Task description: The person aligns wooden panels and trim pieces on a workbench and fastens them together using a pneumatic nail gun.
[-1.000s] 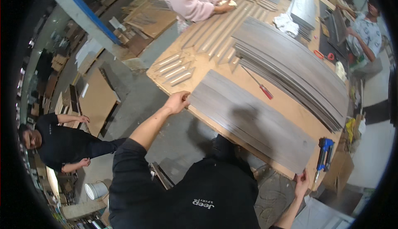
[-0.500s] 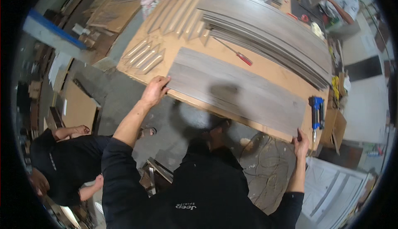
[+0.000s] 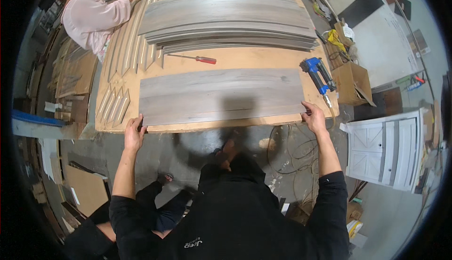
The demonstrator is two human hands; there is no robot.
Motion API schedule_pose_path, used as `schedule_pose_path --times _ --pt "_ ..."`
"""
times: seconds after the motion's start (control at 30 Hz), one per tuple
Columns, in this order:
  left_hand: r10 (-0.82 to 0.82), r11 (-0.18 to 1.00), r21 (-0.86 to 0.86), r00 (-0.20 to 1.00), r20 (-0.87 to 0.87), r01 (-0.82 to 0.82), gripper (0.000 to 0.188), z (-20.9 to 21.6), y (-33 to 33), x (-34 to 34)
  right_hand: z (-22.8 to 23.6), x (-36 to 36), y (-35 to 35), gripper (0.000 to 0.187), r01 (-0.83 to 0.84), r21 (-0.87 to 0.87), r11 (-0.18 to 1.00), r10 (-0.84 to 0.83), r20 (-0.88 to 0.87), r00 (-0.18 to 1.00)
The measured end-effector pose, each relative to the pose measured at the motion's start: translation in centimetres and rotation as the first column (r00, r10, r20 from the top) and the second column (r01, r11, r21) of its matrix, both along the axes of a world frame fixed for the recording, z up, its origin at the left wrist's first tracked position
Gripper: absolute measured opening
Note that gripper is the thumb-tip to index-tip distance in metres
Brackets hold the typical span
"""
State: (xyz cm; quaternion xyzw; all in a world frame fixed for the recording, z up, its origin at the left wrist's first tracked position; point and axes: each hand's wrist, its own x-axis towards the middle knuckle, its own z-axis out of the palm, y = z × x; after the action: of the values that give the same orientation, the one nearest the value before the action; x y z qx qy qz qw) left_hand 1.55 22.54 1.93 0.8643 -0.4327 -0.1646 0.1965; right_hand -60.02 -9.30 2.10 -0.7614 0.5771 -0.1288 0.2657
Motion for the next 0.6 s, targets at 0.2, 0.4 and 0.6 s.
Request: schedule_pose_path --times 0.2,0.4,0.6 --pt "0.033 0.993 -0.108 0.998 -0.052 -0.039 0.055 -0.1 0.1 -0.5 3.1 1.4 -0.6 0.050 -0.099 -0.078 0.992 0.097 -0.030 0.995" --pt "0.456 0.859 -0.309 0.885 0.097 -0.409 0.060 -3.7 0.7 -7.9 4.8 12.4 -6.9 0.044 -0.306 -0.188 0.933 0.315 0.022 0.949" --pt "0.427 0.705 0.183 0.204 -0.881 -0.685 0.061 -4.0 -3.0 -21.9 1.4 28.1 -9.6 0.047 -0.592 -0.098 0.800 0.581 -0.116 0.805"
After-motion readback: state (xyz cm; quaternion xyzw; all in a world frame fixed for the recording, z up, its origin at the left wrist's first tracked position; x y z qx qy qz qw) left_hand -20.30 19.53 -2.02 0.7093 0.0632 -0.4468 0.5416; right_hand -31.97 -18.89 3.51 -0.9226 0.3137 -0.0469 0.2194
